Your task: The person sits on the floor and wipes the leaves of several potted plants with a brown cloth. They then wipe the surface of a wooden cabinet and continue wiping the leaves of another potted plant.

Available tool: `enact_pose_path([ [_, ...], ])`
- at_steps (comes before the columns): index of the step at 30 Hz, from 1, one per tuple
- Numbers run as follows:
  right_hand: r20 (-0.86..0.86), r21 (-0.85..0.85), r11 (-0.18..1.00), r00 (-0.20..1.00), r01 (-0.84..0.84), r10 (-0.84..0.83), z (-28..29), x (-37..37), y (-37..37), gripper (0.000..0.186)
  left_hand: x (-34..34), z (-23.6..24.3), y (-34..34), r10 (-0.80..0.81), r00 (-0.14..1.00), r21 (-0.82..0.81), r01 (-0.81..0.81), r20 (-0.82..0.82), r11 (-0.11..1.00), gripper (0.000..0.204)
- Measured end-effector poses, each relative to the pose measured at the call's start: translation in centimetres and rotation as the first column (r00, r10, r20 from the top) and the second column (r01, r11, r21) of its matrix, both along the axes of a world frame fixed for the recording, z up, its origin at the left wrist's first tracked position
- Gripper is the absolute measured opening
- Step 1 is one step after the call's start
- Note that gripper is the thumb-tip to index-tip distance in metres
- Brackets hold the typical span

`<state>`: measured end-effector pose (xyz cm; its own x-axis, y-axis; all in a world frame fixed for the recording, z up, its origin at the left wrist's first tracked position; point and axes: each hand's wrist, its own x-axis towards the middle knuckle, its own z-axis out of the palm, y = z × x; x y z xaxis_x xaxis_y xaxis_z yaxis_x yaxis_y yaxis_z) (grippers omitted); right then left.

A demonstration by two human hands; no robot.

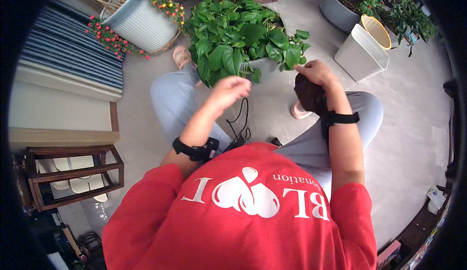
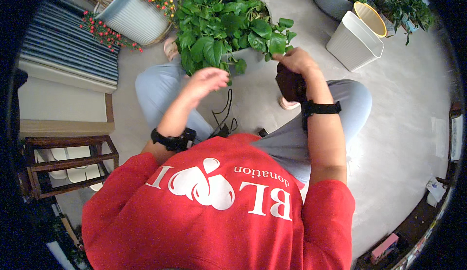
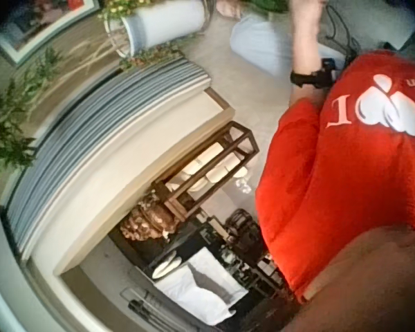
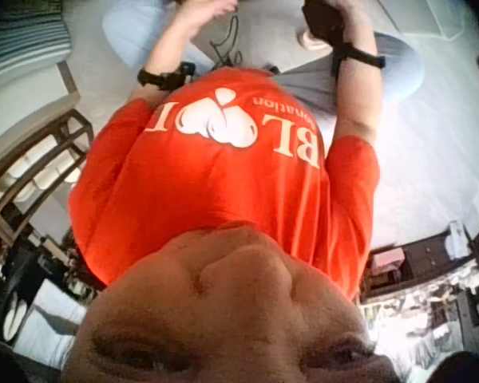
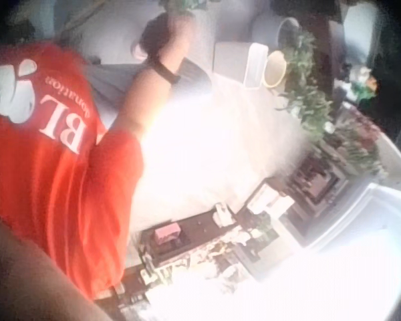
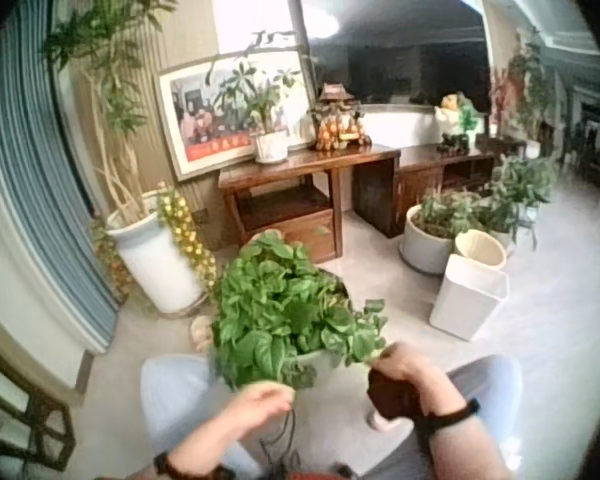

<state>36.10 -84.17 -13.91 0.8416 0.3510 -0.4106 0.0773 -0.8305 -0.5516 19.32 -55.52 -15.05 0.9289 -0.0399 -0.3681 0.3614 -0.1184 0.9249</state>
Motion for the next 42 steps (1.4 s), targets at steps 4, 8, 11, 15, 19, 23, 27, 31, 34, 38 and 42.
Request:
enact_pose_path([
  [4, -0.002, -0.126, 0.976, 0.984, -0.178, 0.179, -3.1, 0.0, 3.2, 0.068, 1.8, -4.6, -4.1, 0.022, 0.974, -0.304, -0.092, -0.227, 0.948, 0.043],
  [8, -0.127, -0.195, 0.95, 0.967, -0.244, 0.222, -8.4, 1.0, 5.7, 0.074, 5.7, -9.2, -4.4, 0.203, 0.852, -0.402, -0.422, -0.484, 0.813, 0.056],
  [11, -0.194, -0.188, 0.96, 0.966, -0.205, 0.169, -12.9, 1.2, 6.5, 0.072, 7.5, -12.1, -3.5, 0.338, 0.773, -0.421, -0.593, -0.537, 0.686, 0.069],
  [15, -0.317, -0.201, 0.977, 0.948, -0.072, 0.005, -18.2, 0.8, 5.9, 0.071, 9.0, -14.3, -3.1, 0.439, 0.705, -0.407, -0.693, -0.558, 0.595, 0.079],
  [19, -0.309, -0.159, 0.986, 0.951, -0.044, -0.007, -21.9, 1.6, 6.2, 0.068, 10.1, -14.6, -3.6, 0.491, 0.676, -0.433, -0.733, -0.549, 0.524, 0.086],
  [23, -0.363, -0.06, 0.981, 0.911, 0.185, -0.194, -22.9, 3.3, 8.5, 0.058, 11.3, -15.1, -4.0, 0.472, 0.661, -0.45, -0.747, -0.584, 0.489, 0.08],
  [27, -0.378, 0.223, 0.908, 0.89, 0.356, -0.256, -21.4, 3.8, 10.4, 0.051, 12.7, -16.9, -4.5, 0.492, 0.613, -0.42, -0.787, -0.618, 0.452, 0.079],
  [31, -0.524, 0.281, 0.812, 0.791, 0.512, -0.317, -21.0, 3.0, 10.5, 0.049, 13.0, -18.9, -5.6, 0.453, 0.615, -0.471, -0.787, -0.645, 0.399, 0.084],
  [34, -0.587, 0.147, 0.821, 0.717, 0.551, -0.376, -22.4, 3.1, 9.2, 0.049, 12.6, -19.7, -6.4, 0.499, 0.59, -0.477, -0.807, -0.635, 0.348, 0.084],
  [38, -0.54, -0.014, 0.824, 0.689, 0.566, -0.483, -24.3, 5.3, 5.5, 0.044, 11.6, -20.4, -6.2, 0.449, 0.622, -0.394, -0.769, -0.641, 0.503, 0.063],
  [42, -0.466, 0.021, 0.696, 0.623, 0.718, -0.628, -24.4, 9.4, -0.2, 0.04, 10.5, -21.4, -6.0, 0.446, 0.641, -0.381, -0.749, -0.625, 0.542, 0.052],
])
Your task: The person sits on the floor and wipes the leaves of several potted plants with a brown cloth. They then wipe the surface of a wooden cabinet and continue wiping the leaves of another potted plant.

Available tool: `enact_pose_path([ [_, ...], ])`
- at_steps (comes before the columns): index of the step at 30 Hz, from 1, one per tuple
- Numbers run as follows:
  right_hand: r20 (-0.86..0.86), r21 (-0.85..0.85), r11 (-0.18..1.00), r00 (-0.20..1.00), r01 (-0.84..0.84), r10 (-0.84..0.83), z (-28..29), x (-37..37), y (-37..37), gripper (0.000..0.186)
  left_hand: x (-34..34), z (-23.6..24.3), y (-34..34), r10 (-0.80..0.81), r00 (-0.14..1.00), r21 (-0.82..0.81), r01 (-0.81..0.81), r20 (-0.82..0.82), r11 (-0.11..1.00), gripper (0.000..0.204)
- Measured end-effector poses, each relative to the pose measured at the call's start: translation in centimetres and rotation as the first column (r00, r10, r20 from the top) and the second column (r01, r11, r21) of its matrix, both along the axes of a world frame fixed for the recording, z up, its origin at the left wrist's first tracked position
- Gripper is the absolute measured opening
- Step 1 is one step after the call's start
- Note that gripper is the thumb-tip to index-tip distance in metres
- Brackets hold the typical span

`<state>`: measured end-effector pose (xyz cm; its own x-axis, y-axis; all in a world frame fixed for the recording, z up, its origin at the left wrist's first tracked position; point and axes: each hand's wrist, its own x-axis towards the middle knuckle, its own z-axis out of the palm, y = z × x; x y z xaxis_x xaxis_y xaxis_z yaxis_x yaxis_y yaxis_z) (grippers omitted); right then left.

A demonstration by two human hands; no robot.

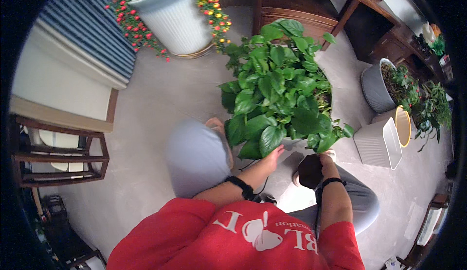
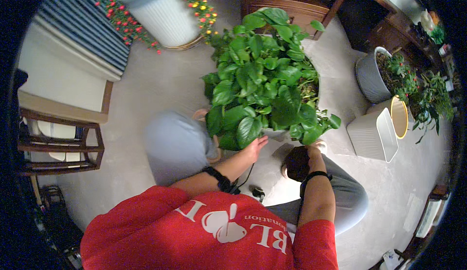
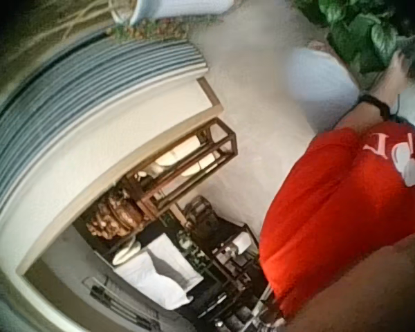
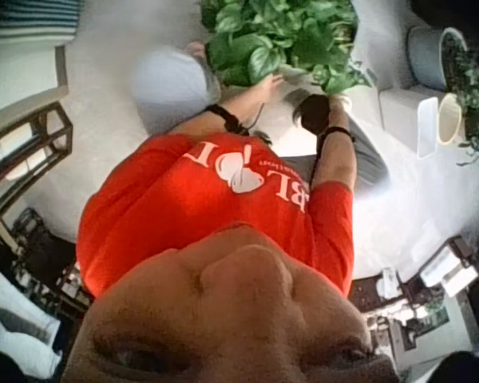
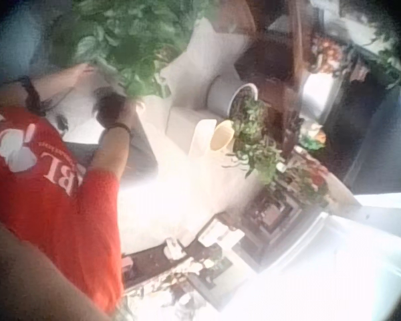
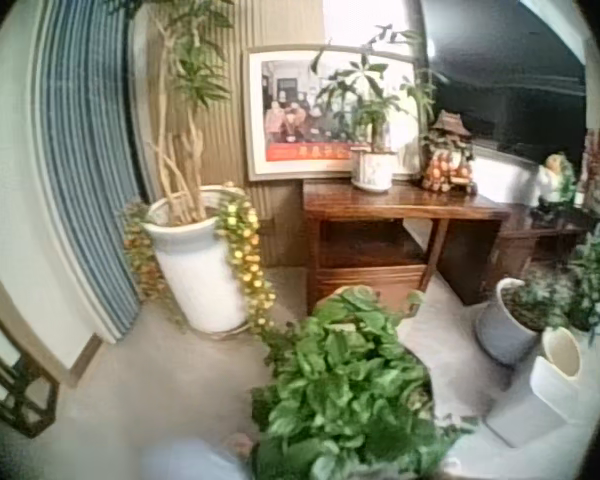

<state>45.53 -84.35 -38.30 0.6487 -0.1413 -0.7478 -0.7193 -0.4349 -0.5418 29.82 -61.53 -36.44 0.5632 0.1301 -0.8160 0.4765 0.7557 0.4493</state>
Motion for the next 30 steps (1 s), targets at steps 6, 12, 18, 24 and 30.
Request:
enact_pose_path([
  [6, -0.052, 0.635, 0.754, 0.983, 0.168, -0.176, 1.8, 8.7, -1.9, 0.04, 0.0, -1.7, -0.2, 0.142, 0.988, -0.051, -0.145, -0.062, 0.988, 0.052],
  [12, 0.089, 0.768, 0.617, 0.982, -0.174, 0.167, 6.6, 15.8, 5.6, 0.081, 0.3, -3.7, -0.7, 0.362, 0.93, 0.03, -0.364, 0.062, 0.931, 0.051],
  [18, 0.009, 0.623, 0.752, 0.964, -0.214, 0.267, 7.2, 17.3, 8.2, 0.082, 0.0, -4.0, 0.4, 0.407, 0.91, 0.025, -0.41, 0.08, 0.912, 0.048],
  [24, 0.048, 0.593, 0.763, 0.957, -0.258, 0.286, 5.1, 19.3, 7.6, 0.082, -0.7, -3.3, 1.7, 0.414, 0.909, 0.005, -0.415, 0.044, 0.91, 0.043],
  [30, 0.116, 0.515, 0.797, 0.947, -0.316, 0.301, 4.3, 19.3, 7.1, 0.086, -0.5, -3.7, 2.3, 0.417, 0.903, 0.038, -0.423, 0.102, 0.905, 0.038],
])
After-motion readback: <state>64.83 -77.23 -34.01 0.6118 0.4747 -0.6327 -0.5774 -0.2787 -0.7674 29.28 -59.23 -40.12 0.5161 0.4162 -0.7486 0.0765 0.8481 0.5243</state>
